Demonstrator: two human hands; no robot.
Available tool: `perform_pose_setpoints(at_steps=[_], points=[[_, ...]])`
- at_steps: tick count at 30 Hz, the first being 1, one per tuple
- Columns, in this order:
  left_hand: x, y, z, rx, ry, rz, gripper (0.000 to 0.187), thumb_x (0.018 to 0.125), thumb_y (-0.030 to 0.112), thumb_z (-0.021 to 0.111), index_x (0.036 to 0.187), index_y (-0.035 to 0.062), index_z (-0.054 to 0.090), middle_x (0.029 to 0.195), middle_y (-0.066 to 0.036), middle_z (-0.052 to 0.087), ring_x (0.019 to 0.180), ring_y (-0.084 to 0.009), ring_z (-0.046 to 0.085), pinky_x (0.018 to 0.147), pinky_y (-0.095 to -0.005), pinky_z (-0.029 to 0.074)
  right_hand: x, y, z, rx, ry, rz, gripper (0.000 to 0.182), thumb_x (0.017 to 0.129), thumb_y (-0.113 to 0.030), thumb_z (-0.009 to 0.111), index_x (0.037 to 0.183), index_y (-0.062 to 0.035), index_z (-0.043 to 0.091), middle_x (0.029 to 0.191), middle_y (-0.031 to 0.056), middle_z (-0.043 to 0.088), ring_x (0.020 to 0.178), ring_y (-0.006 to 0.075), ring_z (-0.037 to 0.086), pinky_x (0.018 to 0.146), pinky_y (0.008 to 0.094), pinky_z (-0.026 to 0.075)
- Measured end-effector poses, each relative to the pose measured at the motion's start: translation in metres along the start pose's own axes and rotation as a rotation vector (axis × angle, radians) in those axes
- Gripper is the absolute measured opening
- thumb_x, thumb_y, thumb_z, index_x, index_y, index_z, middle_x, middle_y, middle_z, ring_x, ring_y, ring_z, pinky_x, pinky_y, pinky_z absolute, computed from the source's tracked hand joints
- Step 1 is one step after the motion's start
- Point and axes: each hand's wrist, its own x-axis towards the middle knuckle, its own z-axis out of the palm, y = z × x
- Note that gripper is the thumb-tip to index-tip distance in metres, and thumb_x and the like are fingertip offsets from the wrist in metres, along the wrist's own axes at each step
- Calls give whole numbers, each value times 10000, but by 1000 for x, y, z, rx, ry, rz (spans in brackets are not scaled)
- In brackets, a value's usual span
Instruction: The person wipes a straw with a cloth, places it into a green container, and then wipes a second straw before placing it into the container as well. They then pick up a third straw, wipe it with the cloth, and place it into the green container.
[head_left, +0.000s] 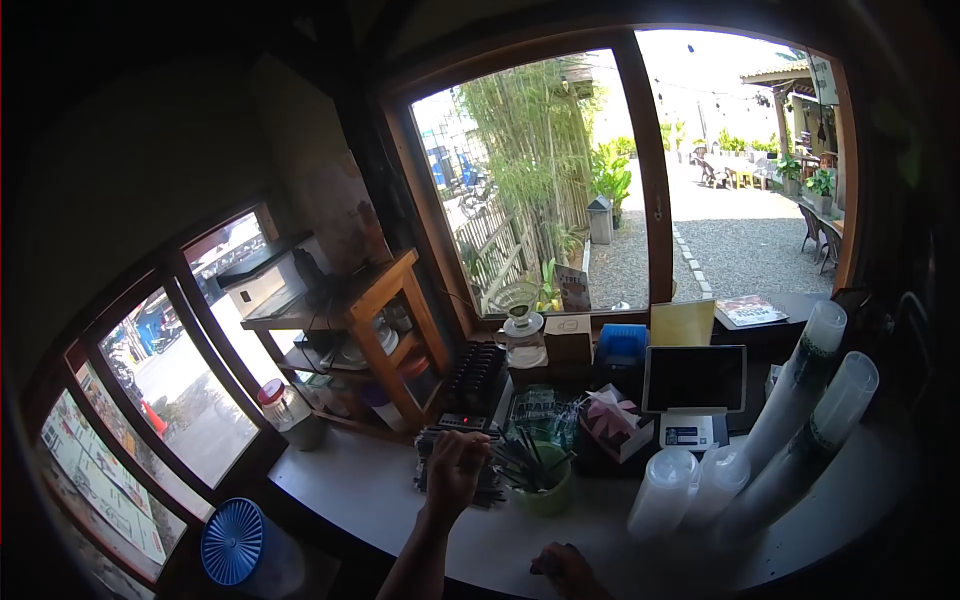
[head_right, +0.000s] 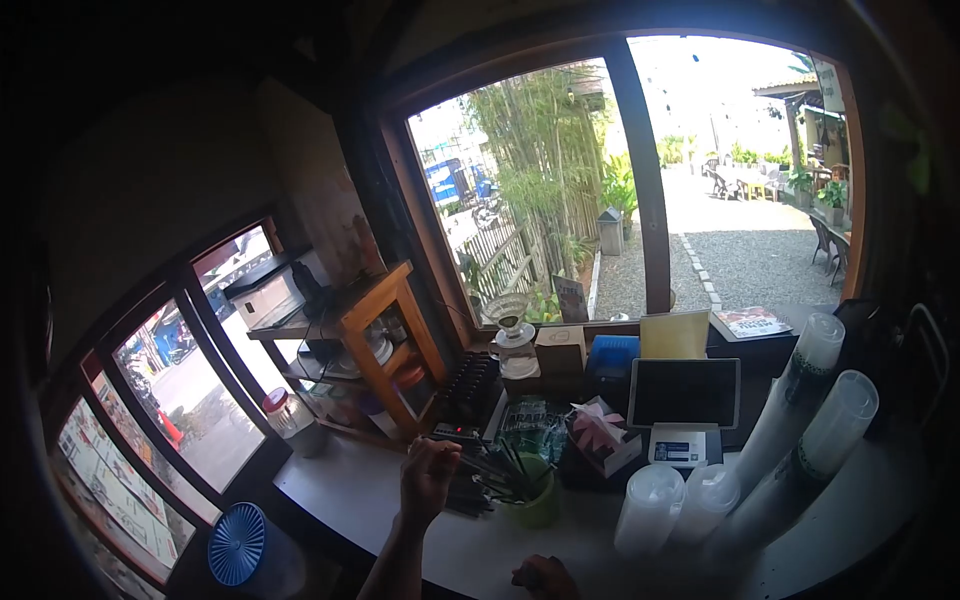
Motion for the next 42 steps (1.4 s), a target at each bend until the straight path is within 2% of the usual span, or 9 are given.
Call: perform_pose_setpoints(at_steps=[5, 10, 13, 15, 17, 20, 26, 36, 42], points=[[-33, -36, 31, 19, 56, -120, 490, 870, 417, 696, 1141, 27, 577, 870, -48, 527, 765, -187, 489, 767, -321, 422, 0, 1, -10, 6, 88, 25, 475, 1023, -278, 420, 581, -118, 350, 535, 6, 321, 525, 137, 289, 594, 314, 326], [-74, -92, 7, 33, 113, -354, 297, 893, 260, 642, 1098, 53, 587, 973, -98, 574, 949, -251, 524, 863, -375, 407, 3, -4, 2, 27, 73, 8, 466, 1022, -251, 419, 585, -109, 337, 525, 17, 300, 503, 148, 260, 552, 320, 296], [-112, -150, 6, 271, -1, -336, 250, 863, 189, 642, 1072, 62, 589, 1018, -118, 588, 1003, -288, 536, 915, -407, 406, 21, 48, -52, -765, 49, -433, 458, 1027, -245, 405, 594, -107, 347, 523, 19, 294, 496, 151, 248, 554, 323, 297], [-142, -180, 11, 340, -95, -370, 291, 810, 123, 640, 1090, 60, 590, 1075, -124, 597, 1063, -315, 532, 971, -431, 389, 17, 40, -41, -284, 192, -168, 449, 1028, -234, 400, 600, -106, 356, 526, 18, 296, 500, 148, 255, 554, 323, 304], [-192, -223, 16, 346, -163, -253, 351, 883, 279, 625, 1149, 57, 570, 1200, -143, 558, 1131, -309, 513, 983, -428, 388, 11, 26, -25, -16, 262, -27, 442, 1026, -231, 404, 605, -105, 366, 530, 18, 307, 506, 145, 269, 552, 322, 310], [-182, -179, 14, 395, -92, -323, 359, 937, 348, 602, 1148, 58, 577, 1063, -140, 608, 980, -300, 560, 870, -425, 446, 9, 5, 1, 50, 265, 7, 431, 1019, -238, 420, 611, -105, 382, 537, 17, 338, 513, 141, 301, 549, 316, 315], [-156, -155, 5, 255, -254, -552, 371, 892, 312, 633, 1180, 85, 574, 1155, -166, 575, 1119, -376, 483, 994, -494, 345, 17, 6, 0, 19, 144, 69, 391, 1005, -236, 441, 639, -99, 432, 586, 25, 431, 541, 134, 369, 563, 300, 341], [-186, -193, 19, 372, -199, -366, 244, 893, 329, 593, 870, 92, 645, 983, -125, 591, 990, -343, 500, 890, -502, 356, 20, 9, -17, -69, 155, 90, 327, 1006, -227, 454, 705, -99, 472, 636, 23, 446, 583, 133, 392, 606, 305, 368], [-176, -134, 2, 398, -288, -395, 185, 890, 254, 563, 844, 90, 634, 938, -124, 606, 933, -350, 516, 842, -493, 366, 22, 12, -21, 11, 160, 86, 320, 1016, -229, 451, 718, -112, 444, 638, 25, 406, 592, 143, 368, 625, 325, 373]])
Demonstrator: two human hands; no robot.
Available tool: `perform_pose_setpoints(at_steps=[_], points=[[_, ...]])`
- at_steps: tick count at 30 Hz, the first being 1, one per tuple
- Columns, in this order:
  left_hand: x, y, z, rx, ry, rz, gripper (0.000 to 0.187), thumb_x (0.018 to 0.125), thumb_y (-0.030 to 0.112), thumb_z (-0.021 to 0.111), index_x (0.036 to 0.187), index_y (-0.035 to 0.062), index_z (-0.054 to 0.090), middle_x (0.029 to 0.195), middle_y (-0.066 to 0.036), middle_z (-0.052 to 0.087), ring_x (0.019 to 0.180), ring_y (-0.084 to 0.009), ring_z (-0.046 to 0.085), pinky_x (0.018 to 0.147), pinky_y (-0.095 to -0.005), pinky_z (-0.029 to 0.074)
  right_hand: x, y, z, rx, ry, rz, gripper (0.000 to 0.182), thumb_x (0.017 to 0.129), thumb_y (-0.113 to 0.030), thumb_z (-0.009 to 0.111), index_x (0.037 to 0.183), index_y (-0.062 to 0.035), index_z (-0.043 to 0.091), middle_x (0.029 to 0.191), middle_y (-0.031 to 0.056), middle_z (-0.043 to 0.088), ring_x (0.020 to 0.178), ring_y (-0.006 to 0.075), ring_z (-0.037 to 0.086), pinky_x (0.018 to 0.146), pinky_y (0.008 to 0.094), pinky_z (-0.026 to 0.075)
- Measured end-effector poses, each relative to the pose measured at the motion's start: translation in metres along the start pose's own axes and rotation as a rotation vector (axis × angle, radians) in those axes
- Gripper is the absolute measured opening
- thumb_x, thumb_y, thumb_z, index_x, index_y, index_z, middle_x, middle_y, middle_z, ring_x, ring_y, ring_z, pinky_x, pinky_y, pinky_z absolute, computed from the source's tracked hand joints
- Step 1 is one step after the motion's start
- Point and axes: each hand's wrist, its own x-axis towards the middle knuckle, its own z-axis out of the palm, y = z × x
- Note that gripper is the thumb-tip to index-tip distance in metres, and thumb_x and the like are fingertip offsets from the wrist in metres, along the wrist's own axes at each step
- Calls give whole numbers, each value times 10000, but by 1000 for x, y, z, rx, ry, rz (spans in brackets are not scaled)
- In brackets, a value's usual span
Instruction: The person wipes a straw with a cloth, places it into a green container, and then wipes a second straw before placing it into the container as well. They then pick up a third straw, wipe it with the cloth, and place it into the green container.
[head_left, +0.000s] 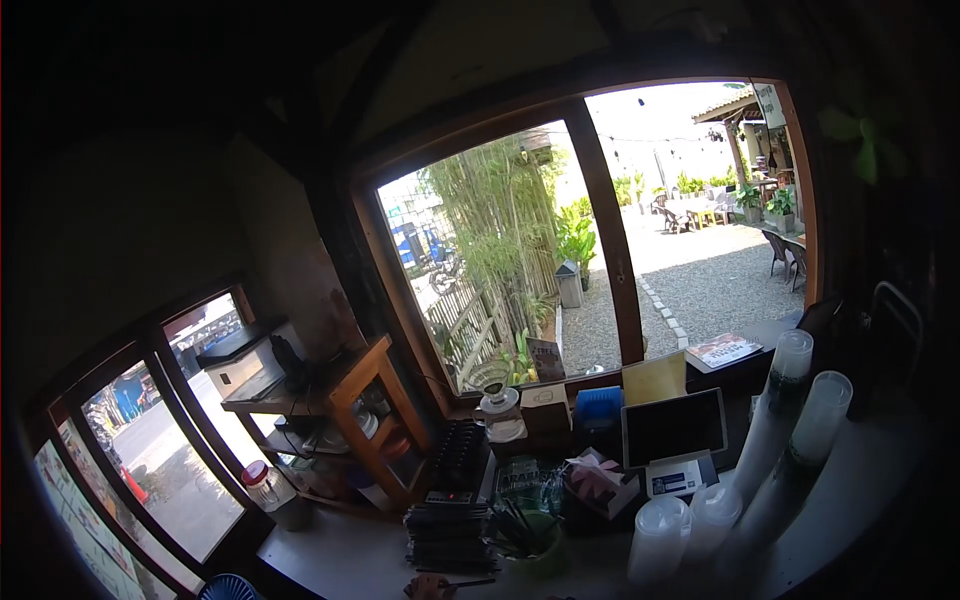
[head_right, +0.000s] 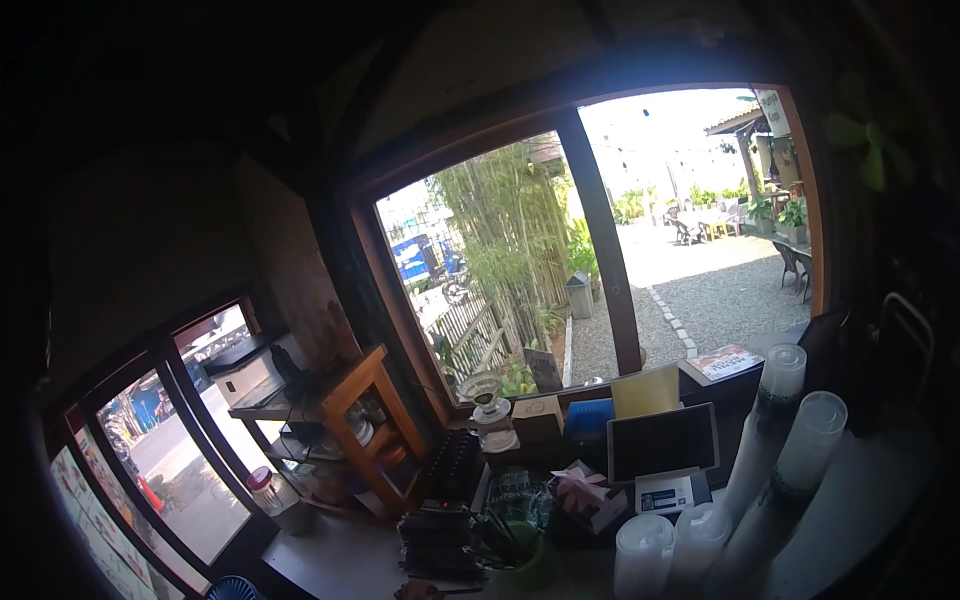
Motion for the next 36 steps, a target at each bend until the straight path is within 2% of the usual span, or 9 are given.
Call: perform_pose_setpoints(at_steps=[4, 7, 13, 15, 16, 20, 30, 34, 36], points=[[-13, -8, 10, 4, 51, -36, 157, 877, 213, 565, 834, 75, 628, 873, -136, 612, 876, -354, 533, 810, -513, 386, 18, 23, -15, 69, 2, -30, 316, 1022, -231, 449, 727, -121, 426, 640, 26, 380, 598, 150, 352, 638, 338, 376], [-23, -34, 37, 157, 193, -8, 117, 872, 153, 564, 821, 60, 614, 859, -145, 613, 844, -352, 538, 782, -496, 412, 101, 118, -100, -46, -33, -188, 265, 1029, -197, 421, 776, -131, 379, 701, 11, 295, 647, 160, 321, 679, 327, 351], [-60, -17, 39, -34, 271, -54, 87, 916, 76, 525, 888, 42, 601, 873, -155, 612, 844, -363, 550, 756, -433, 456, 49, 53, 0, -446, -267, -300, 240, 981, -24, 471, 811, -129, 338, 774, -14, 260, 728, 155, 306, 764, 305, 330], [-76, -36, 56, -104, 298, -7, 130, 973, 131, 497, 964, 55, 602, 885, -126, 622, 854, -322, 576, 752, -417, 471, 49, 67, 5, 237, -435, -87, 203, 971, -16, 501, 836, -113, 384, 789, -20, 318, 748, 135, 342, 771, 308, 364], [-79, -43, 65, -173, 199, -4, 143, 952, 186, 527, 1035, 75, 561, 959, -130, 599, 886, -305, 571, 769, -408, 471, 51, 73, 6, 571, -497, 40, 184, 966, -13, 516, 849, -105, 407, 796, -23, 346, 758, 125, 359, 775, 310, 381], [-94, -64, 92, -425, -208, -16, 577, 869, 410, 646, 1321, 152, 395, 1254, -144, 506, 1015, -235, 550, 836, -370, 473, 33, 35, 20, 92, -322, -70, 132, 981, -56, 500, 893, -118, 422, 791, -21, 361, 737, 126, 374, 734, 303, 377], [-113, 29, 74, -1036, -416, -375, 227, 975, 314, 510, 1083, 118, 539, 1054, -95, 593, 920, -198, 567, 778, -350, 467, 19, -6, 38, 61, -317, -209, 22, 1019, -165, 459, 1003, -149, 458, 778, -15, 400, 686, 126, 409, 631, 285, 367], [-120, 42, 99, -1390, -352, -442, 225, 1017, 276, 456, 988, 104, 597, 975, -76, 628, 882, -183, 573, 755, -342, 464, 17, -15, 46, 113, -298, -302, 58, 1034, -209, 442, 1048, -161, 472, 772, -12, 415, 665, 126, 424, 590, 278, 363], [-102, 93, 58, -1278, -372, -485, 285, 1015, 357, 460, 970, 107, 591, 824, -33, 595, 722, -138, 541, 638, -300, 441, 12, -27, 61, 85, -274, -352, 97, 1023, -237, 475, 1003, -144, 487, 737, -23, 410, 621, 105, 390, 549, 266, 329]])
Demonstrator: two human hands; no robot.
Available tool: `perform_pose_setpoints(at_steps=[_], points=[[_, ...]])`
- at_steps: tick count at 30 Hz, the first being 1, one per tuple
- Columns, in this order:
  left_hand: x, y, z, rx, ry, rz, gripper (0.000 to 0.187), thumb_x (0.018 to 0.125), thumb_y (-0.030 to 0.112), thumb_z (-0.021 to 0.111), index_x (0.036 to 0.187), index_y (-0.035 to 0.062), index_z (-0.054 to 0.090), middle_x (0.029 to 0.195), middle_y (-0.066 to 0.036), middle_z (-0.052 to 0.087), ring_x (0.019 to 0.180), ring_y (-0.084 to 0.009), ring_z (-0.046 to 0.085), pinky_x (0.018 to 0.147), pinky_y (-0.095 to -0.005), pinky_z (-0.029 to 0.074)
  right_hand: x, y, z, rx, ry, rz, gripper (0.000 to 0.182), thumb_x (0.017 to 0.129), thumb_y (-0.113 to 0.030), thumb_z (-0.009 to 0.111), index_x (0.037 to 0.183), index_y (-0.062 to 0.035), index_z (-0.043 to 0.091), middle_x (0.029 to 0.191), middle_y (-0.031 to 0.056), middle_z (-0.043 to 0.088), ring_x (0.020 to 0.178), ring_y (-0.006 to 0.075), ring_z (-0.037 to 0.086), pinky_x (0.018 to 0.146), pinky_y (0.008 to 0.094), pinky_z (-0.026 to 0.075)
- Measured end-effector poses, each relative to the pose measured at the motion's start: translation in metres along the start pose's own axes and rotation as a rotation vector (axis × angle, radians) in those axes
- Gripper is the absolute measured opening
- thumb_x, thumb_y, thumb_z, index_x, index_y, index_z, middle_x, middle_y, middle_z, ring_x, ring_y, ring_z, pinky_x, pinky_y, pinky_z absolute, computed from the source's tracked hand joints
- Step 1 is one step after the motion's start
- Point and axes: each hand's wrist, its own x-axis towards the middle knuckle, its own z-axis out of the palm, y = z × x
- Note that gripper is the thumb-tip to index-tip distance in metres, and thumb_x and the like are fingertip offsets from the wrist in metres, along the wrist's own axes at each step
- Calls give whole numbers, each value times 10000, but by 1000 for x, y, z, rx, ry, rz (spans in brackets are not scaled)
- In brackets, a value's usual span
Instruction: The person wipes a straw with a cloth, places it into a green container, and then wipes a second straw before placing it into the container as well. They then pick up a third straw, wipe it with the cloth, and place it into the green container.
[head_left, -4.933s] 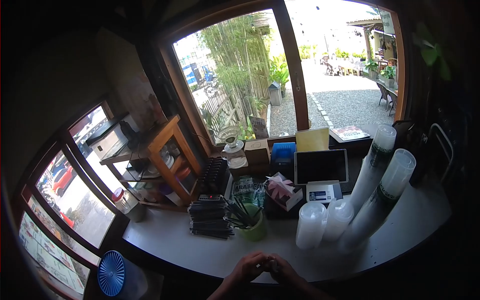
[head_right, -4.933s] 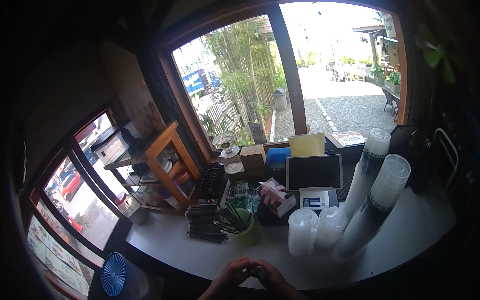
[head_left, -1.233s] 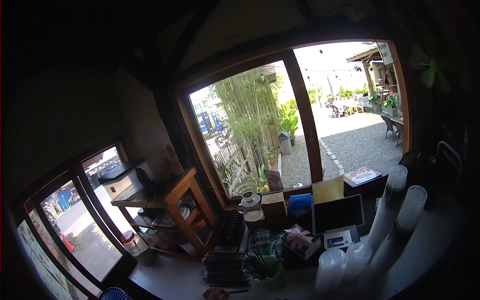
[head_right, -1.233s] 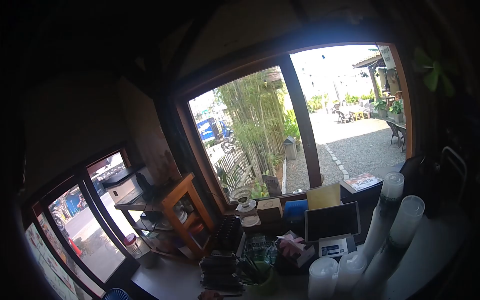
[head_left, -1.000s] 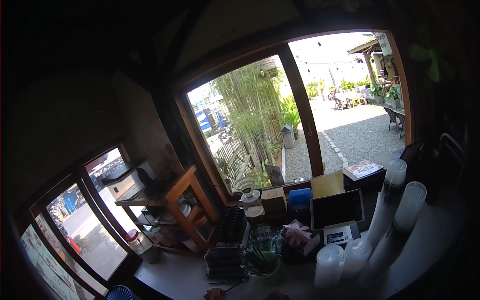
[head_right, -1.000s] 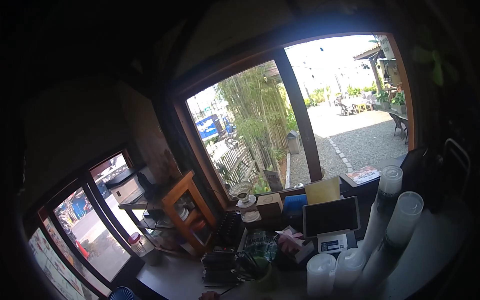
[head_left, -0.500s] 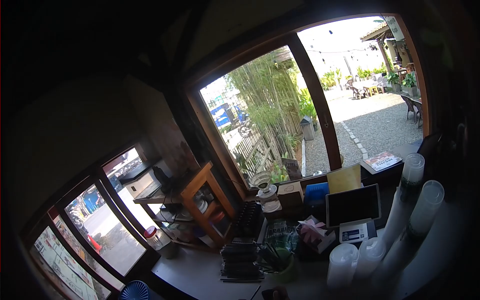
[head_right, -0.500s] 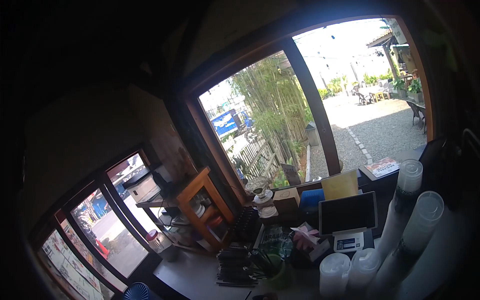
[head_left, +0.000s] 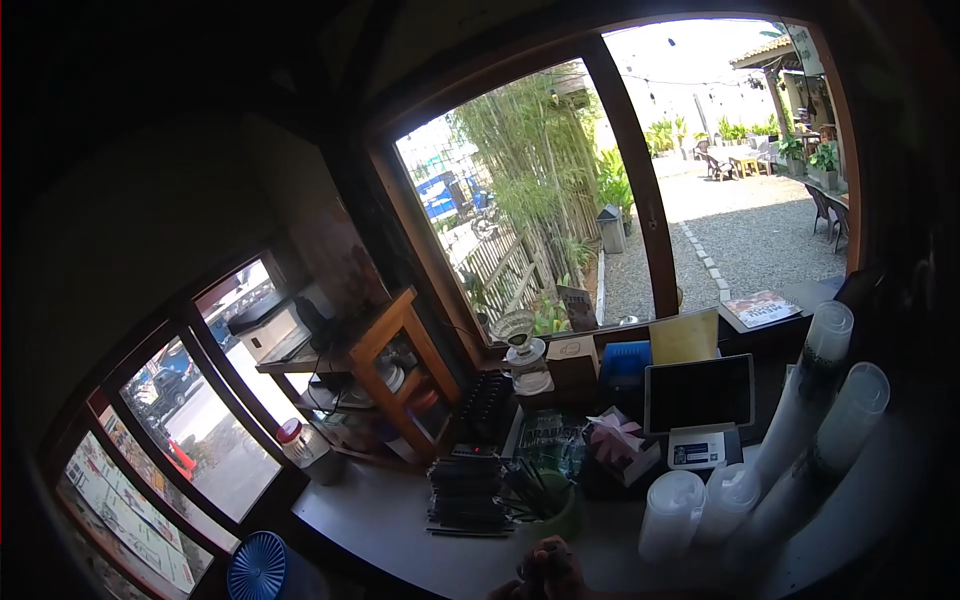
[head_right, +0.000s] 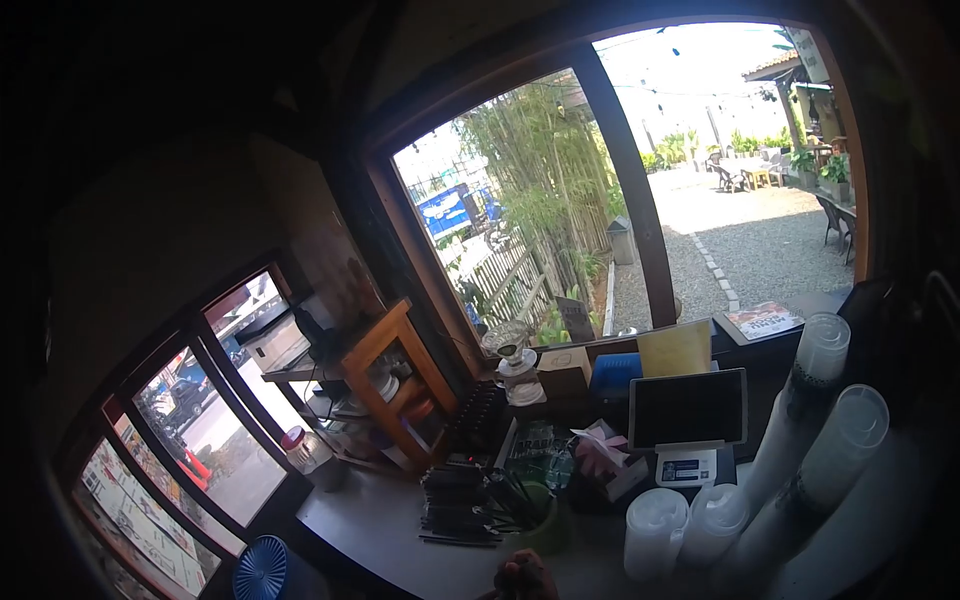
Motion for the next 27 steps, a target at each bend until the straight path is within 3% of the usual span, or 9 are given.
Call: perform_pose_setpoints(at_steps=[2, 8, 10, 13, 16, 20, 23, 26, 27], points=[[2, 11, 11, 66, -20, 51, 297, 1013, 372, 460, 964, 109, 590, 797, -23, 580, 695, -131, 526, 618, -294, 430, -7, -13, 20, -84, 27, -36, 203, 995, -272, 549, 891, -102, 511, 670, -46, 392, 545, 64, 315, 487, 246, 262], [7, 1, 14, 179, -101, 56, 335, 1009, 416, 460, 945, 112, 586, 718, 10, 538, 614, -110, 482, 558, -276, 397, 6, -16, -6, 51, -58, 272, 165, 968, -210, 596, 1013, -70, 523, 859, 58, 573, 722, 145, 543, 630, 304, 463], [6, -6, 12, 203, -110, 67, 348, 1007, 430, 460, 938, 113, 584, 691, 20, 524, 587, -103, 467, 537, -270, 386, 17, -56, 10, -57, -178, 102, 212, 958, -231, 611, 1019, -50, 519, 873, 84, 585, 748, 169, 563, 660, 337, 484], [0, 11, 26, 204, -40, 108, 408, 992, 489, 458, 906, 108, 576, 620, 57, 456, 520, -74, 398, 481, -253, 332, 21, -77, 14, -119, -166, 92, 239, 957, -263, 612, 1008, -47, 523, 880, 81, 591, 751, 155, 568, 675, 325, 485], [12, 19, 33, 93, -6, 155, 456, 976, 533, 464, 885, 100, 575, 599, 65, 446, 507, -55, 384, 459, -246, 315, 14, -73, 14, -453, -138, 28, 238, 968, -277, 594, 996, -52, 521, 875, 66, 585, 760, 135, 563, 695, 305, 482], [5, 53, 57, 136, 0, 316, 461, 989, 518, 444, 907, 87, 587, 618, 57, 477, 507, -51, 404, 447, -248, 331, 11, -37, -14, -299, -251, 150, 241, 978, -282, 576, 1001, -52, 507, 886, 49, 579, 802, 121, 565, 735, 294, 492], [10, 42, 55, 279, -2, 280, 407, 1022, 425, 417, 904, 75, 590, 614, 0, 529, 561, -107, 479, 503, -314, 397, 12, -85, 23, -564, -139, 39, 236, 970, -274, 592, 999, -54, 509, 899, 61, 585, 811, 130, 574, 744, 305, 496], [9, 44, 43, 430, -54, 225, 353, 1035, 354, 389, 940, 64, 567, 762, -68, 578, 719, -174, 550, 651, -362, 444, 13, -89, 21, -167, -159, 55, 228, 960, -262, 609, 991, -56, 517, 905, 61, 590, 815, 132, 579, 742, 309, 496], [8, 37, 38, 389, -26, 157, 354, 1038, 358, 378, 969, 63, 562, 821, -73, 579, 762, -186, 554, 695, -372, 447, 13, -88, 19, -288, -110, -1, 224, 951, -249, 625, 991, -51, 528, 903, 61, 590, 820, 136, 578, 755, 310, 495]])
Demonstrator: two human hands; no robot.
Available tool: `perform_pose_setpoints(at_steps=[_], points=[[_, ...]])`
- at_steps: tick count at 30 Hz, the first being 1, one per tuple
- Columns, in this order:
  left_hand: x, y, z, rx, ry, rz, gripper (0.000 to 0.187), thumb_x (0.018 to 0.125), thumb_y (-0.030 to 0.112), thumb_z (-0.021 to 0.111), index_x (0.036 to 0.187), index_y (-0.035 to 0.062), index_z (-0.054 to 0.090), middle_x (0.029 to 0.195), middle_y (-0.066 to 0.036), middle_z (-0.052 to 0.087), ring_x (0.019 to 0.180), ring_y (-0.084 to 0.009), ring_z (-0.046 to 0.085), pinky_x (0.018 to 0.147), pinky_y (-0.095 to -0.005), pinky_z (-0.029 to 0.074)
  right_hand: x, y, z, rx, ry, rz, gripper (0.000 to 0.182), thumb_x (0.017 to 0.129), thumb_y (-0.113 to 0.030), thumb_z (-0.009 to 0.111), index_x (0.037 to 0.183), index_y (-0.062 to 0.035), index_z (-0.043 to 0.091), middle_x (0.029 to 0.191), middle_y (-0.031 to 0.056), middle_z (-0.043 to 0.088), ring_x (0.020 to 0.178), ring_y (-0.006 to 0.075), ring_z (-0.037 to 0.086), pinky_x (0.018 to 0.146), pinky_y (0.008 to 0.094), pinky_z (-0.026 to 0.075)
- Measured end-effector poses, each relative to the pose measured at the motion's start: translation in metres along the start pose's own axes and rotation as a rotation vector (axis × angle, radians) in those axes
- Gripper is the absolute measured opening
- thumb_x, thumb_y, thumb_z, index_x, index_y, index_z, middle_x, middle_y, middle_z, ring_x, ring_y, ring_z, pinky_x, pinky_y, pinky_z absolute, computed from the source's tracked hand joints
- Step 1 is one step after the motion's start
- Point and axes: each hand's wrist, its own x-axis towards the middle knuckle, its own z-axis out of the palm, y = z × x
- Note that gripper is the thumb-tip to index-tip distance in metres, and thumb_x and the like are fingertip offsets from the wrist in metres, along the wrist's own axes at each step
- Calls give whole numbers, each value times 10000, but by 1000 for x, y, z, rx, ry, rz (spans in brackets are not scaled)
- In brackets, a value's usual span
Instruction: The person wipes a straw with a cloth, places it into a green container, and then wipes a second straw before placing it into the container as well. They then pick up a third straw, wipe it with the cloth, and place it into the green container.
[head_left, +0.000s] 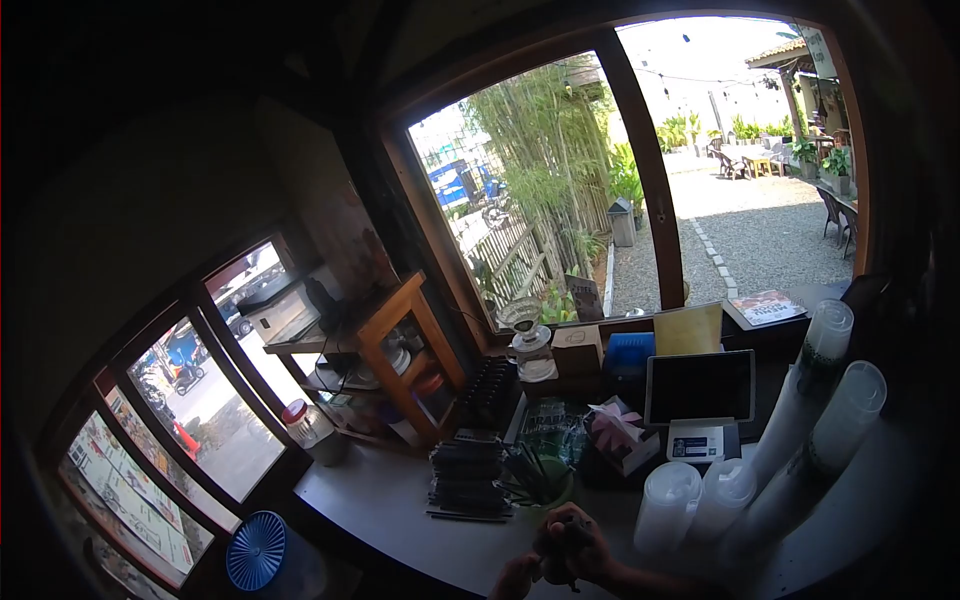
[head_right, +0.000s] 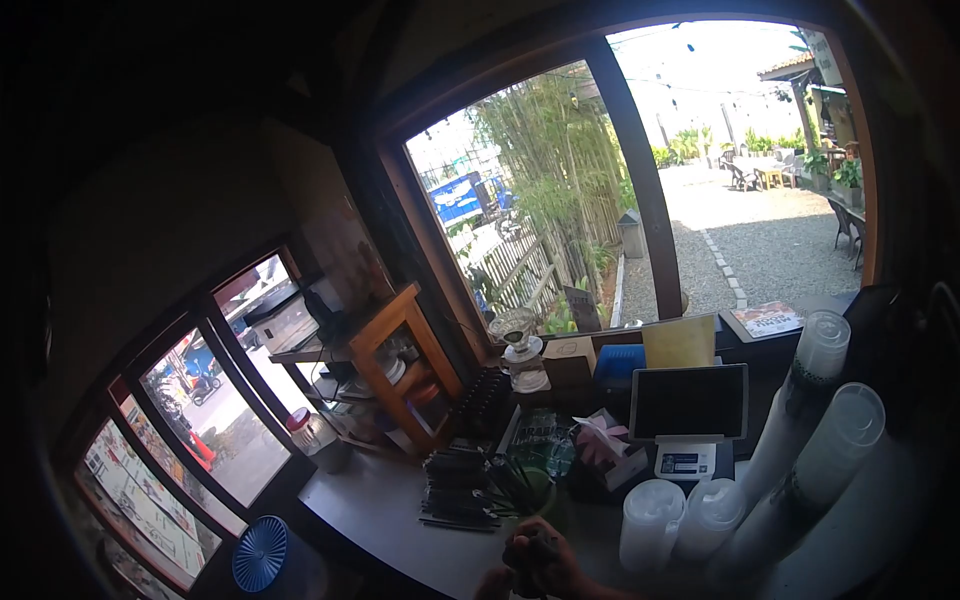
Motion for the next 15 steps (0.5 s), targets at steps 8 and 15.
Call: perform_pose_setpoints(at_steps=[8, 15], points=[[8, 13, 27, -295, 195, 156, 421, 1032, 410, 388, 1188, 46, 533, 1164, -128, 559, 1042, -251, 545, 935, -432, 444, -12, 39, -5, -136, -171, 54, 102, 972, -143, 559, 966, -58, 505, 883, 25, 514, 795, 115, 486, 739, 294, 450], [13, 17, 30, -238, 68, 121, 422, 1029, 409, 398, 1194, 45, 534, 1170, -134, 557, 1047, -254, 544, 934, -429, 444, -17, 40, -6, -48, -135, 99, 73, 1001, -117, 519, 979, -48, 512, 856, 23, 510, 745, 97, 460, 640, 261, 420]])
